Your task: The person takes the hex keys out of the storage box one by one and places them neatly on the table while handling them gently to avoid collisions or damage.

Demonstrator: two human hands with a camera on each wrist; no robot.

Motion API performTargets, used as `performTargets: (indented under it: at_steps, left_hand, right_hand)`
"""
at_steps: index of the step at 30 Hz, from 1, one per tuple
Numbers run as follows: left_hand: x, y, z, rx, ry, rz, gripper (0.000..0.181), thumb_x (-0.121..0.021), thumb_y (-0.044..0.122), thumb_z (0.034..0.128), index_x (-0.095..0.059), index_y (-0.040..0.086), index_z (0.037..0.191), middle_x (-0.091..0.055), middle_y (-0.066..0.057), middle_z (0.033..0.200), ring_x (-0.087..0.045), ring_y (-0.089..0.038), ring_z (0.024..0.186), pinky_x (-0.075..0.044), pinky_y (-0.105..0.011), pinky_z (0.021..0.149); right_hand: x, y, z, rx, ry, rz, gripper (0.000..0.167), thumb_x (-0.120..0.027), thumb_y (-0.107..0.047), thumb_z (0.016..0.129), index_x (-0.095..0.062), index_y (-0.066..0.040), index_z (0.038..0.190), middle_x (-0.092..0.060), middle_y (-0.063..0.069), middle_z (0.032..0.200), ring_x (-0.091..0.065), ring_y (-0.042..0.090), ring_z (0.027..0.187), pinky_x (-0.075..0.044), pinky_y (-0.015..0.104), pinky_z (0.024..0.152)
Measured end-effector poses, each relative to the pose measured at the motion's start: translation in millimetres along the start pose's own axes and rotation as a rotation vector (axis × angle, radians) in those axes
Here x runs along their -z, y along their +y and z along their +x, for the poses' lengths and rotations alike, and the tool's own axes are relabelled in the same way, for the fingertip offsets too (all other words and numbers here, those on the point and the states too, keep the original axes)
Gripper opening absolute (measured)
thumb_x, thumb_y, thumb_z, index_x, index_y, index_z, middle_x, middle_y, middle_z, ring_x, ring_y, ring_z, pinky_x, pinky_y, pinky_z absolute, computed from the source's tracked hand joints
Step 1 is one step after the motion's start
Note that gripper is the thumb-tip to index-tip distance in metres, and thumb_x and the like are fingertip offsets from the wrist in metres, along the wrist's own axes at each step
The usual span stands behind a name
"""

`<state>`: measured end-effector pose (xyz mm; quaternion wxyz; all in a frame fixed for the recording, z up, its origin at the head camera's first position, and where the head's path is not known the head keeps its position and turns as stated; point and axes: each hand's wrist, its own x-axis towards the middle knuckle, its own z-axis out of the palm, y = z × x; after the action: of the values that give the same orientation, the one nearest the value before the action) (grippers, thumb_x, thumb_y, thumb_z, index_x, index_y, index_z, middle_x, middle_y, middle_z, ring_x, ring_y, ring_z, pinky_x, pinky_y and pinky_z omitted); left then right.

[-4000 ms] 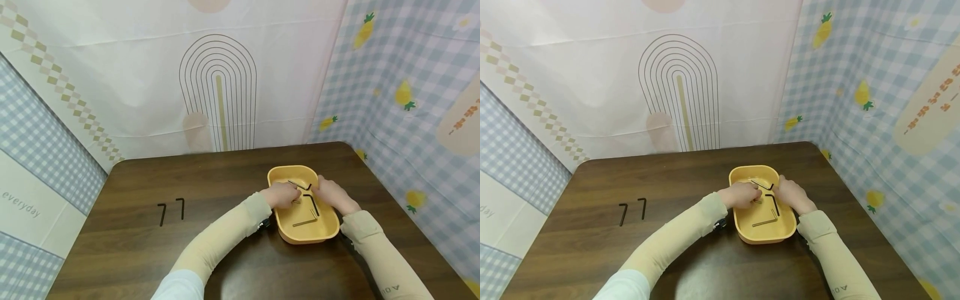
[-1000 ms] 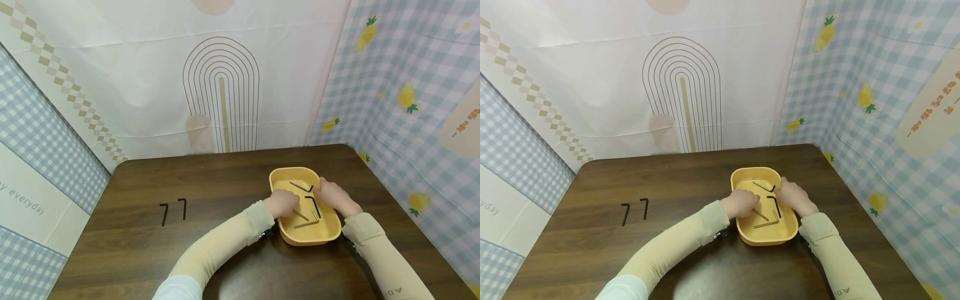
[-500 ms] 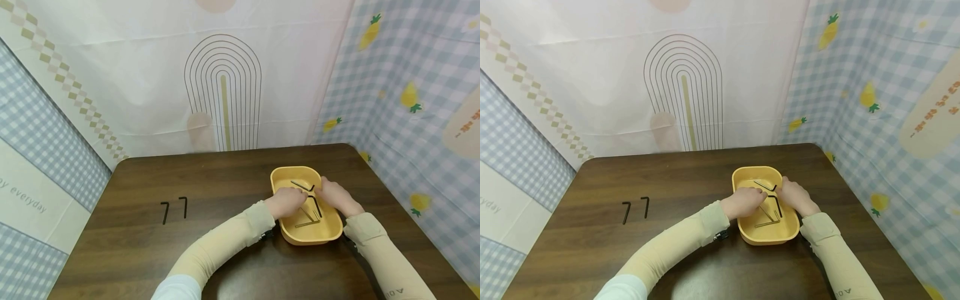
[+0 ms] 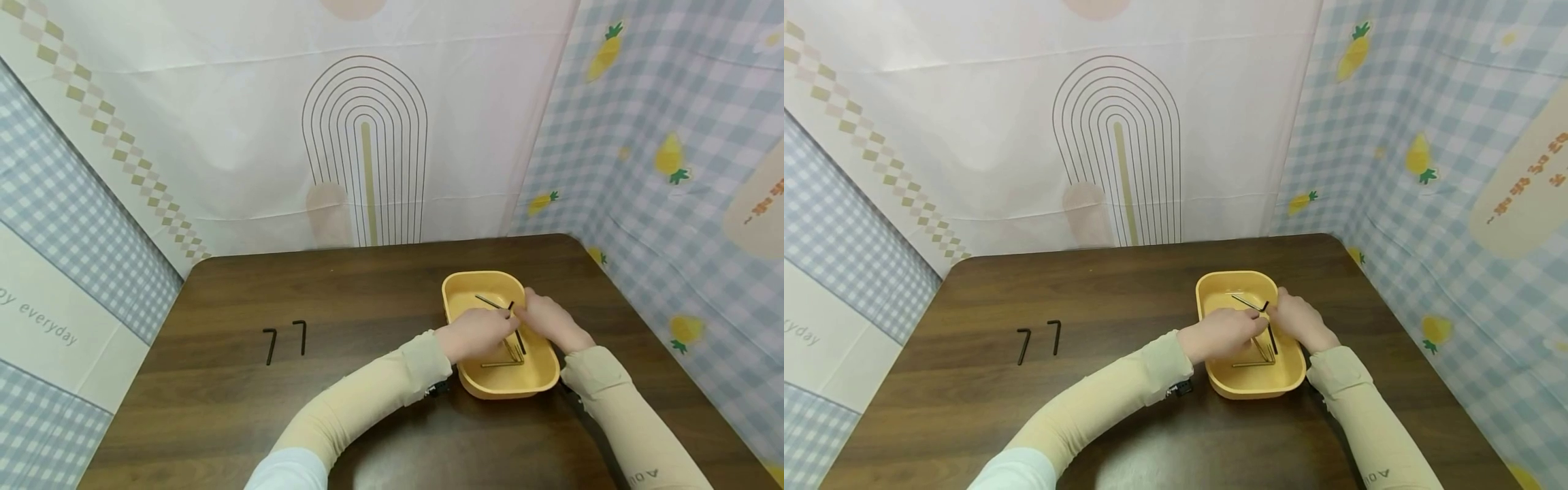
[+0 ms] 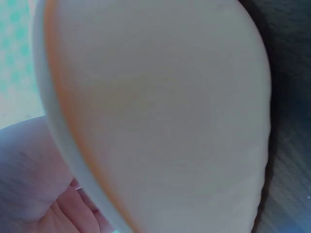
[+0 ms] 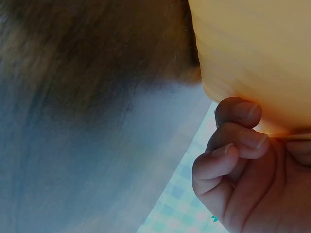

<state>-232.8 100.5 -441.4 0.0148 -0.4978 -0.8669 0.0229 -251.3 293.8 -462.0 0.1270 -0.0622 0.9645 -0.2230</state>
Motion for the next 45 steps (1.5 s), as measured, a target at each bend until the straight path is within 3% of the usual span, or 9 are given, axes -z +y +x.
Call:
performTargets:
  at_steps: [10,21,29,36,45]
  left_hand:
    - [6.9,3.5,-3.5,-0.022,0.030,0.029,0.026,-0.058,0.011,0.0992,-0.064,0.017,0.124,-0.063,0.000,0.123,-0.061,-0.007,0.088,-0.050,-0.022,0.064]
    - [8.4,5.5,-6.6,-0.025,0.068,0.066,0.024,-0.060,0.008,0.0975,-0.066,0.018,0.119,-0.062,0.001,0.126,-0.062,-0.007,0.094,-0.052,-0.022,0.067]
    - [9.2,8.0,-7.2,-0.061,0.111,0.091,0.019,-0.059,0.007,0.0990,-0.069,0.018,0.112,-0.064,0.002,0.113,-0.061,-0.007,0.086,-0.051,-0.022,0.065]
    - [6.5,11.4,-6.4,-0.039,0.174,0.109,0.020,-0.060,0.005,0.0977,-0.070,0.022,0.103,-0.064,0.007,0.101,-0.057,-0.005,0.073,-0.049,-0.023,0.059]
    - [4.4,13.4,-6.4,-0.021,0.218,0.146,0.023,-0.062,0.007,0.0956,-0.072,0.027,0.098,-0.067,0.011,0.095,-0.060,-0.004,0.074,-0.049,-0.025,0.057]
  right_hand:
    - [3,-1,2.0,-0.015,-0.012,-0.021,0.061,-0.043,-0.021,0.102,-0.027,0.025,0.139,-0.061,0.028,0.098,-0.059,0.027,0.073,-0.047,0.040,0.064]
    - [-1,1,0.6,-0.018,-0.008,0.012,0.046,-0.042,-0.020,0.104,-0.036,0.019,0.128,-0.055,0.014,0.076,-0.057,0.024,0.064,-0.045,0.036,0.058]
    - [-1,1,1.3,-0.012,0.003,0.007,0.045,-0.041,-0.022,0.104,-0.038,0.017,0.127,-0.053,0.013,0.074,-0.054,0.023,0.060,-0.043,0.036,0.056]
    - [-1,1,1.5,-0.002,0.013,0.015,0.041,-0.043,-0.023,0.102,-0.041,0.014,0.120,-0.053,0.012,0.077,-0.053,0.024,0.064,-0.043,0.037,0.059]
    - [0,1,1.2,-0.001,0.010,0.009,0.043,-0.044,-0.019,0.101,-0.039,0.017,0.123,-0.053,0.013,0.077,-0.054,0.025,0.065,-0.045,0.037,0.060]
